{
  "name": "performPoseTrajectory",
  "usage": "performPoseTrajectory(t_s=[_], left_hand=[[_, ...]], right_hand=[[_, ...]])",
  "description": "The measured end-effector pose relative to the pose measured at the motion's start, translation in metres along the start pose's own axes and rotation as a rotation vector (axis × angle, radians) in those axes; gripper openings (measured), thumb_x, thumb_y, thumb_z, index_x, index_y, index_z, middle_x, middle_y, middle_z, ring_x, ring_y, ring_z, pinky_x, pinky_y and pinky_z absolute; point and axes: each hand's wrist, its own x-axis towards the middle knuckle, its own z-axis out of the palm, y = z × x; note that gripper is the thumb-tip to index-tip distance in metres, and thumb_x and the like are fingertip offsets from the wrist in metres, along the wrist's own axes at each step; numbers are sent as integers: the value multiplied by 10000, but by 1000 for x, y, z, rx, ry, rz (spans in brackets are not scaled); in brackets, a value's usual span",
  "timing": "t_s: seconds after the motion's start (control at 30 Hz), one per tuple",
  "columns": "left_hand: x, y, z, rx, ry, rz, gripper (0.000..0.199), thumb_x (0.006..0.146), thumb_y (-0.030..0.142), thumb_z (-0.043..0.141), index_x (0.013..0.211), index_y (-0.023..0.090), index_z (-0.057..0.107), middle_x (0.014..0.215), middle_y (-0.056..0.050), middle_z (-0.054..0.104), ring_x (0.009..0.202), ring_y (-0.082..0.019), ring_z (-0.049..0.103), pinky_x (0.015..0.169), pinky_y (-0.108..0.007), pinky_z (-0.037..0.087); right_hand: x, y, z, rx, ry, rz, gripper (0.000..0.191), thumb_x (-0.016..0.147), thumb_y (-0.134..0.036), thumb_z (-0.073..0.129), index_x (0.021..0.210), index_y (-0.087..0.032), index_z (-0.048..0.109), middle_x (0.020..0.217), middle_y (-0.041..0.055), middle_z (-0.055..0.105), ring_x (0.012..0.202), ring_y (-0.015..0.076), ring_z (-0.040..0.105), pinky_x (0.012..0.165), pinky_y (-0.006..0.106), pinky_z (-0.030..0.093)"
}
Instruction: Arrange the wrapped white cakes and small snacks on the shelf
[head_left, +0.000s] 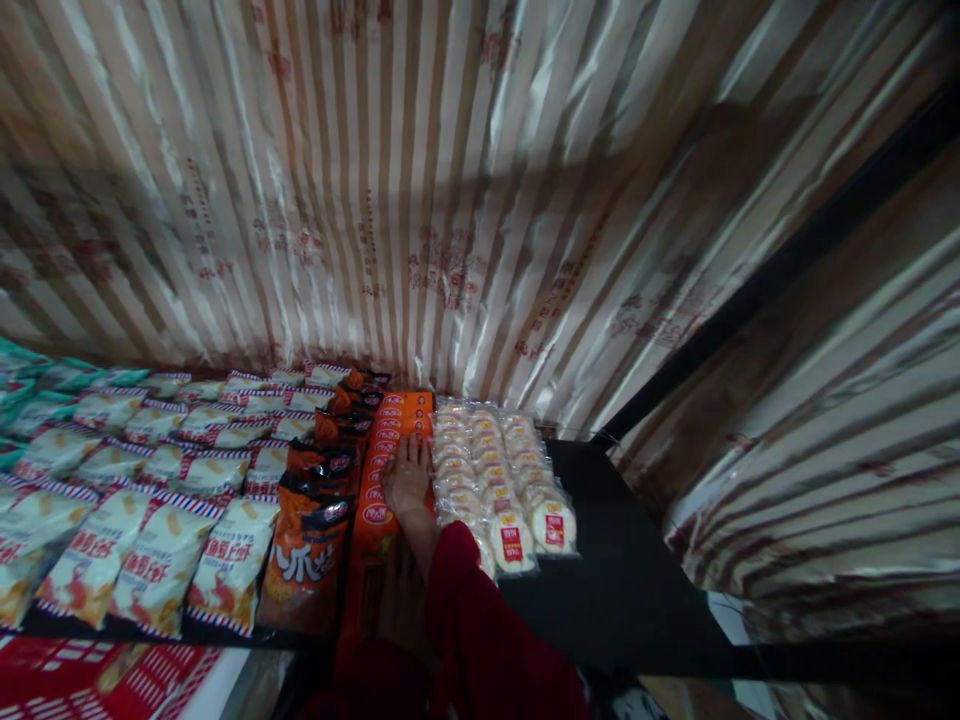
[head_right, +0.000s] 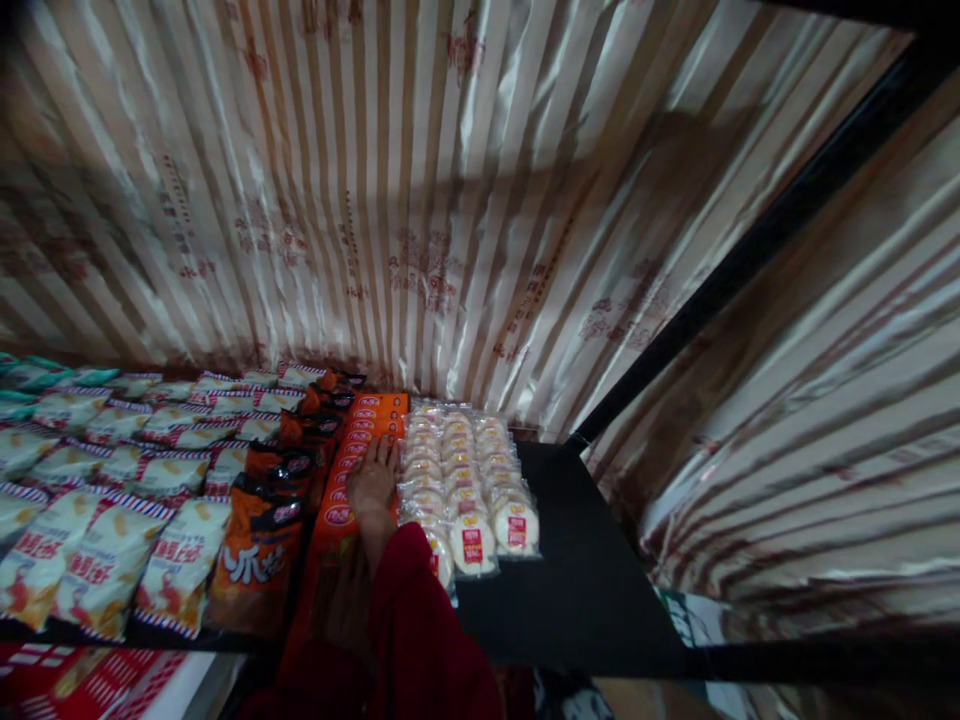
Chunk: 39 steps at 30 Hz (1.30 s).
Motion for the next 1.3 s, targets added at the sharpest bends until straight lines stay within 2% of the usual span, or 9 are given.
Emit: performPoseTrajectory(t_s=[0.3, 0.43, 0.6, 0.7, 0.8, 0.9, 1.07, 1.17, 1.3], left_hand=[[28, -10, 25, -5, 17, 85, 353, 857, 373, 538, 1176, 226, 546, 1248, -82, 542, 1134, -255, 507, 947, -505, 413], [35, -11, 28, 5, 18, 115, 347, 813, 303, 491, 1136, 280, 616, 1198, -58, 618, 1204, -304, 472, 1022, -551, 321], [37, 0, 13, 75, 88, -19, 435, 809, 316, 432, 1171, 145, 602, 1267, -128, 566, 1220, -289, 466, 1039, -493, 309], [38, 1, 9, 91, 124, -1, 501, 812, 346, 434, 1248, 122, 540, 1337, -151, 494, 1246, -291, 438, 1027, -472, 321], [38, -3, 10, 111, 157, 29, 527, 831, 338, 421, 1310, 124, 476, 1388, -150, 432, 1280, -282, 397, 1031, -445, 316], [33, -2, 5, 123, 151, 2, 511, 851, 339, 403, 1296, 105, 491, 1381, -163, 437, 1283, -292, 390, 1040, -446, 303], [30, 29, -31, 32, -77, 116, 584, 813, 420, 462, 1347, 185, 437, 1434, -146, 361, 1325, -327, 313, 1038, -509, 288], [47, 57, -46, -1, -141, 158, 572, 813, 352, 448, 1366, 213, 405, 1452, -124, 336, 1343, -308, 283, 1063, -529, 240], [86, 77, -34, 20, -53, 162, 534, 825, 315, 434, 1334, 153, 446, 1437, -136, 362, 1333, -298, 304, 1077, -513, 232]], right_hand=[[1, 2, -2, 23, -36, -70, 554, 844, -179, 373, 1365, 8, 358, 1479, 180, 241, 1397, 261, 131, 1119, 425, 164], [-2, -4, -29, 100, -26, -77, 568, 812, -149, 402, 1368, -36, 379, 1487, 131, 261, 1397, 232, 142, 1128, 368, 182], [-4, -13, -77, 246, 13, -127, 503, 875, -206, 332, 1363, -115, 413, 1426, 79, 405, 1348, 173, 300, 1092, 300, 279], [-4, -6, -105, 285, 62, -137, 500, 890, -226, 324, 1374, -126, 397, 1384, 82, 462, 1331, 174, 333, 1089, 321, 289], [-4, 15, -128, 278, 79, -102, 484, 904, -221, 291, 1365, -143, 416, 1374, 72, 475, 1312, 167, 363, 1088, 314, 285], [-6, 52, -144, 226, 102, -55, 465, 903, -218, 293, 1319, -120, 477, 1363, 82, 486, 1304, 169, 372, 1085, 302, 286], [-9, 122, -151, 98, 132, -37, 469, 908, -208, 275, 1345, -180, 443, 1368, 61, 484, 1296, 173, 384, 1074, 351, 294], [-11, 149, -148, -11, 110, -51, 468, 913, -250, 287, 1339, -144, 448, 1385, 86, 460, 1328, 196, 331, 1088, 379, 260], [-3, 160, -144, -116, 54, -134, 482, 919, -240, 268, 1348, -89, 426, 1403, 117, 431, 1356, 203, 276, 1106, 395, 209]])
